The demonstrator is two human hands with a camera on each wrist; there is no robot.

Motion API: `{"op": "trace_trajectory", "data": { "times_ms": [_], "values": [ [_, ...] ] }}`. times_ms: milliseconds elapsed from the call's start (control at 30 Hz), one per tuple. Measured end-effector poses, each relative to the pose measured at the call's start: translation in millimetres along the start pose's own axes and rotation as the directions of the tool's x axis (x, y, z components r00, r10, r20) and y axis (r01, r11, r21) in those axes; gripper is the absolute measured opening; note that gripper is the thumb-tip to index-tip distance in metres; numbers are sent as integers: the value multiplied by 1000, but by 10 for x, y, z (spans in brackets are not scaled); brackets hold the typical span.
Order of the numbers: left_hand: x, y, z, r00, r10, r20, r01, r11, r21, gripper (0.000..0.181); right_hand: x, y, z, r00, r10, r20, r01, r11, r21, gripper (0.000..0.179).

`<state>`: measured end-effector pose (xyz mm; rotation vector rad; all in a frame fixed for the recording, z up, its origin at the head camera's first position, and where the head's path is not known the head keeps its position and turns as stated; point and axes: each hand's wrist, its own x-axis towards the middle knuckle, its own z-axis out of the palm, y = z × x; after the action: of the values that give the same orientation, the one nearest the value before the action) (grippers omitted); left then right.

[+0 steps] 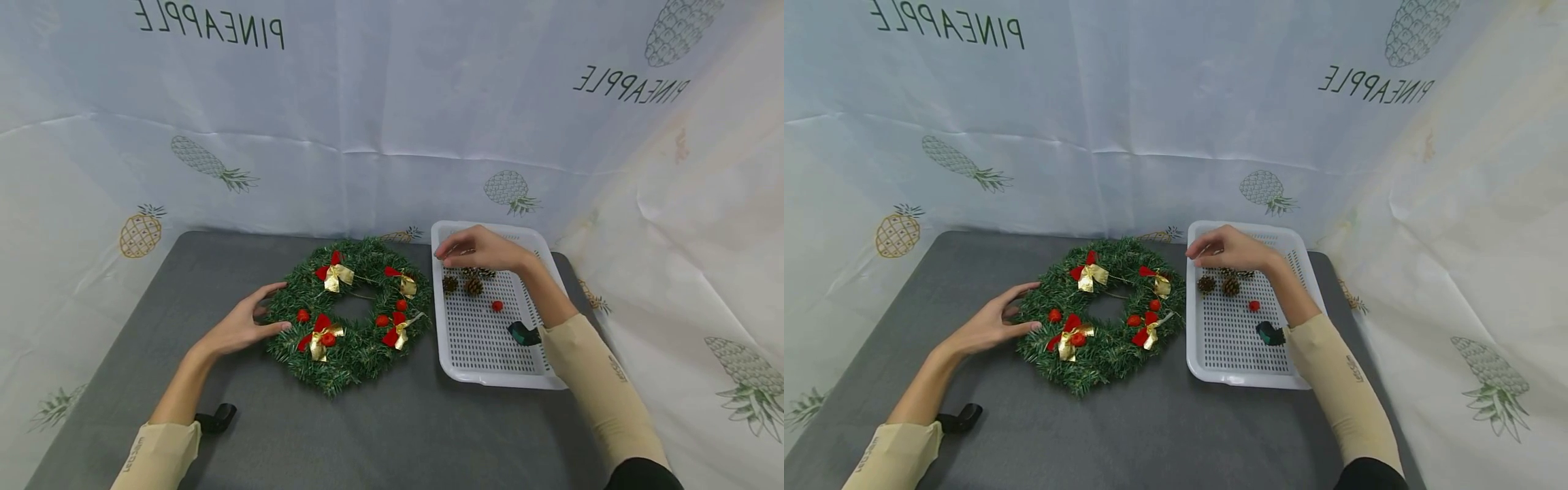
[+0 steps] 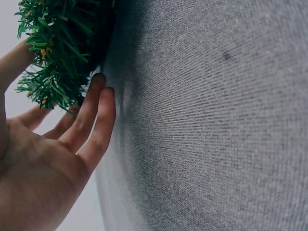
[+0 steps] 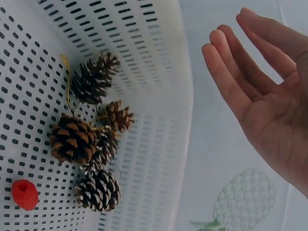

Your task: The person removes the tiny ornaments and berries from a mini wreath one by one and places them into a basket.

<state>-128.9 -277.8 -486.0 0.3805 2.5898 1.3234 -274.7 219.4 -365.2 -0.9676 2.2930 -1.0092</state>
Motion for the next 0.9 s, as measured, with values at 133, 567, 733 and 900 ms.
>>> {"op": "trace_trajectory", "data": {
  "times_ms": [133, 567, 733, 900],
  "values": [
    [1, 2, 7, 1000, 2, -2, -2, 1000, 1, 84, 71, -58, 57, 999, -21, 33, 21, 1000, 5, 23],
    [-9, -21, 21, 1000, -3, 4, 3, 1000, -6, 85, 277, -227, 227, 989, -29, 144, 24, 999, 37, 29],
    [-13, 12, 12, 1000, -6, 3, 6, 1000, -1, 84, 341, -252, 287, 983, -31, 182, 34, 999, -11, 30],
    [1, 37, 5, 1000, -4, 3, 4, 1000, 3, 84, 429, -277, 358, 972, -5, 236, 12, 1000, -28, 29]
  ]
}}
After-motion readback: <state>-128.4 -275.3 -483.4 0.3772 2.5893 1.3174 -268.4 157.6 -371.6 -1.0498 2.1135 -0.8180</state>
